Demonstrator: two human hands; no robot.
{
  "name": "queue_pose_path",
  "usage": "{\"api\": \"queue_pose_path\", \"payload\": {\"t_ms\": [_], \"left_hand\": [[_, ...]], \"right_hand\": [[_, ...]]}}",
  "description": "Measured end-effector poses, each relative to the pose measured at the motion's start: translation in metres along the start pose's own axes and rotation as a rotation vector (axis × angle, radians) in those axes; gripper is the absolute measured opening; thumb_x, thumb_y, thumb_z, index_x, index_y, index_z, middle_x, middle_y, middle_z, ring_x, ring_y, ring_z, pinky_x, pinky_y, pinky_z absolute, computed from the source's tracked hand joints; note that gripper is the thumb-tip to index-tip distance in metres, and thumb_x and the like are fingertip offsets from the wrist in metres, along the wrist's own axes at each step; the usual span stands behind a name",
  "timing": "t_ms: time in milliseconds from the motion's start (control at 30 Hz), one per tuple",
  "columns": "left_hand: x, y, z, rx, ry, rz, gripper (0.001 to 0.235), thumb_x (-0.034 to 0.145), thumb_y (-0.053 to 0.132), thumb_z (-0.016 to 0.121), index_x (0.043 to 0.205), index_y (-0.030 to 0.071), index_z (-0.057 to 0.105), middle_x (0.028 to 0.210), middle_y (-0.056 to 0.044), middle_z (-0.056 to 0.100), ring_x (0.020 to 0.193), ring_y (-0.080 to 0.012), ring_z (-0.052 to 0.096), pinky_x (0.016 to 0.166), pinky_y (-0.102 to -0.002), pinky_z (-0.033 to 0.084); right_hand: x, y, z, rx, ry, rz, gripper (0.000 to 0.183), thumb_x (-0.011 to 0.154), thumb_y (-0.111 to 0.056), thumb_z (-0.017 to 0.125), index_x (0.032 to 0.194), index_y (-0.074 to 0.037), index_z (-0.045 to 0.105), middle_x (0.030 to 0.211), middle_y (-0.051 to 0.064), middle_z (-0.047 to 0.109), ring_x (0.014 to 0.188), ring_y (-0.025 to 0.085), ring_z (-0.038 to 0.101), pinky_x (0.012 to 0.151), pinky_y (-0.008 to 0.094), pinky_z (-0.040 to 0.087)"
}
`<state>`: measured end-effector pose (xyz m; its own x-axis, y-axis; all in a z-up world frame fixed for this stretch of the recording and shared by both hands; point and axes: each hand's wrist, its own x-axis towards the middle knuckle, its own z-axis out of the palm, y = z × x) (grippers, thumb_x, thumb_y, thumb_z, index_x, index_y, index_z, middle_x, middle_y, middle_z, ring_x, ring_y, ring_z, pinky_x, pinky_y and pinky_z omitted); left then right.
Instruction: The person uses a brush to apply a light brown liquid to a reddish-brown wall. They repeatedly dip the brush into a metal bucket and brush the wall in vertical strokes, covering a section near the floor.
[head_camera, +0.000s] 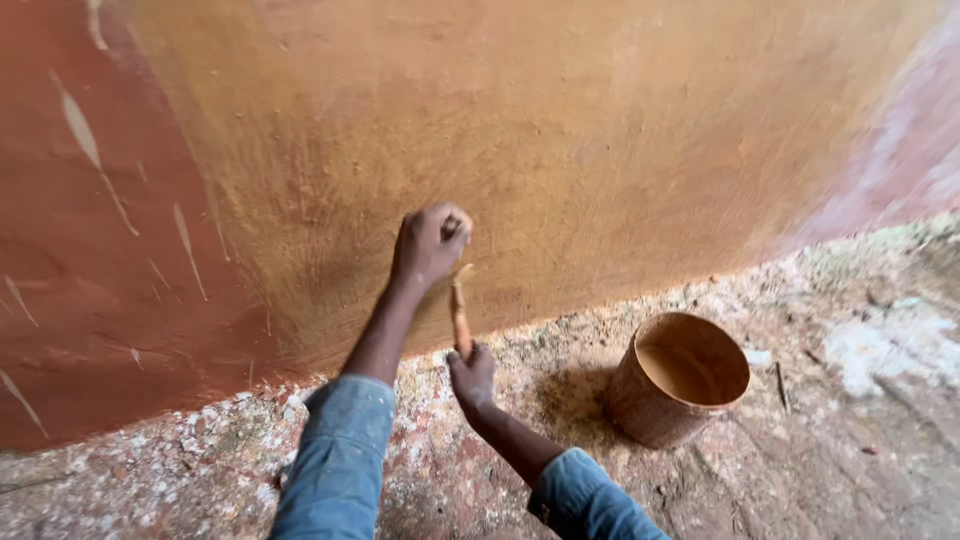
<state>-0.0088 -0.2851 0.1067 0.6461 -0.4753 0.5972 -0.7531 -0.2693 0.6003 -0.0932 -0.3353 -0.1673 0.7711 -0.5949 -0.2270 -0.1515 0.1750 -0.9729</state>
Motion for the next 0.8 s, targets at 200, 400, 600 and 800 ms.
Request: {"api": "queue_pose_path", "payload": {"t_ms": [200, 400, 600, 800], "left_hand": [[0.05, 0.068, 0.027, -0.63, 0.169, 0.012, 0.009, 0.099, 0.01, 0.069, 0.094, 0.003, 0.071, 0.084, -0.005, 0.073, 0.074, -0.0099, 0.071, 0.063, -0.024, 0.058], [0.054, 0.099, 0.092, -0.705, 0.006, -0.041, 0.008, 0.1, 0.01, 0.069, 0.101, 0.002, 0.07, 0.088, -0.006, 0.075, 0.076, -0.0102, 0.07, 0.071, -0.026, 0.059], [0.03, 0.104, 0.201, -0.573, -0.383, -0.241, 0.022, 0.088, 0.017, 0.076, 0.104, 0.005, 0.065, 0.1, -0.006, 0.072, 0.091, -0.0135, 0.071, 0.077, -0.028, 0.064], [-0.04, 0.091, 0.298, -0.077, -0.983, -0.208, 0.11, 0.08, 0.044, 0.09, 0.153, 0.004, 0.019, 0.157, -0.023, 0.026, 0.146, -0.0336, 0.031, 0.117, -0.049, 0.031]], "right_hand": [[-0.02, -0.031, -0.041, -0.128, -0.045, -0.442, 0.025, 0.094, -0.013, 0.074, 0.105, 0.008, 0.067, 0.076, 0.008, 0.063, 0.061, 0.006, 0.056, 0.049, 0.019, 0.045], [0.015, -0.138, -0.232, -0.208, 0.264, -0.517, 0.037, 0.1, -0.037, 0.066, 0.088, -0.004, 0.077, 0.072, 0.011, 0.077, 0.047, -0.001, 0.064, 0.037, 0.02, 0.05], [-0.043, -0.222, -0.391, -0.858, 0.47, 0.077, 0.032, 0.09, -0.047, 0.071, 0.088, -0.016, 0.079, 0.064, 0.006, 0.071, 0.045, 0.012, 0.052, 0.043, 0.027, 0.043], [-0.048, -0.21, -0.393, -1.205, 0.416, 0.36, 0.033, 0.097, -0.041, 0.071, 0.091, -0.009, 0.077, 0.077, 0.006, 0.07, 0.059, 0.014, 0.057, 0.053, 0.031, 0.049]]}}
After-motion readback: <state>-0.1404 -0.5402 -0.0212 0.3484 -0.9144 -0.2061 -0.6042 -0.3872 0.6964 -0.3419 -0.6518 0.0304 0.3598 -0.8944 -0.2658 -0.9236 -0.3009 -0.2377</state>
